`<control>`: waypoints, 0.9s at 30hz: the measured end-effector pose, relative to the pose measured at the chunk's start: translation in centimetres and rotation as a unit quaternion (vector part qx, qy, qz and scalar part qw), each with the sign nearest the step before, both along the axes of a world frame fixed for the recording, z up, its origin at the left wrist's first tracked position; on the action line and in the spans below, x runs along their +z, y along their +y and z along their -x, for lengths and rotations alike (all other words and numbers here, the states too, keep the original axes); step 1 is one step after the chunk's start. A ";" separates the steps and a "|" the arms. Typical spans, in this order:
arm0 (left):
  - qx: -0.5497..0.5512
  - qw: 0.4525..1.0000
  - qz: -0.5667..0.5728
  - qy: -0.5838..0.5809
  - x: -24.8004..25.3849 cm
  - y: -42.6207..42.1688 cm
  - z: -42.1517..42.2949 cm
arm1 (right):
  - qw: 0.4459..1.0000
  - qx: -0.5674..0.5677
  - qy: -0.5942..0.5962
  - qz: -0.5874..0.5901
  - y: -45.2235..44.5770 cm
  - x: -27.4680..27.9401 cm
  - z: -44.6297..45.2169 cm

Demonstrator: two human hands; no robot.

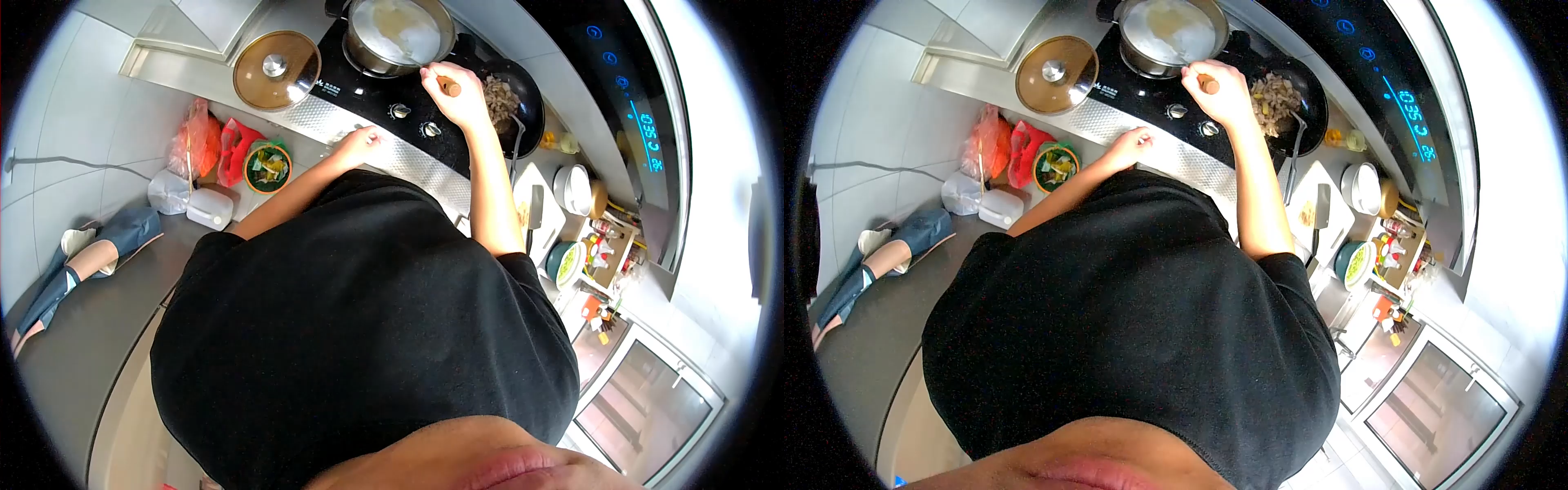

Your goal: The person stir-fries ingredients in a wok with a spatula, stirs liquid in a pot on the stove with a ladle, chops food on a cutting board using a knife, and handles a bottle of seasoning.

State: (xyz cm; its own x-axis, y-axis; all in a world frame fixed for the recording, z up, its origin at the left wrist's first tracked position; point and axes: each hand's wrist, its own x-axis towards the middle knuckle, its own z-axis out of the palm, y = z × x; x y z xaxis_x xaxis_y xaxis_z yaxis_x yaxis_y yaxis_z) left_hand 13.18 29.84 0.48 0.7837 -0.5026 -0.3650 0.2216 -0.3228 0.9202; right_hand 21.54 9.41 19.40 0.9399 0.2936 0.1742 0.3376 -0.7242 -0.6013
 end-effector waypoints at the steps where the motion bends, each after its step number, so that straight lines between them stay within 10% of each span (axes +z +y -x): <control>1: -0.002 1.000 0.000 0.000 -0.4 0.0 0.0 | 1.000 -0.005 -0.017 0.013 0.1 0.5 0.2; 9: 0.013 0.996 0.066 -0.057 -3.8 -0.2 0.6 | 0.988 -0.071 -0.035 0.134 0.0 -3.1 -2.0; 27: 0.007 0.999 0.008 -0.035 -3.0 -0.5 0.5 | 0.995 0.084 0.059 -0.008 -2.1 -0.1 0.4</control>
State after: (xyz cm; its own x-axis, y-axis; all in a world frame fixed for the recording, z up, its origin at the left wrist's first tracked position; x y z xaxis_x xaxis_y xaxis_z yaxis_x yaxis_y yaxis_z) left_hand 12.72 29.34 -2.52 0.8136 -0.4975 -0.3009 0.1607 -0.3050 0.9387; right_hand 21.17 7.31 19.33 0.8922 0.4458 0.0718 0.3792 -0.6536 -0.6550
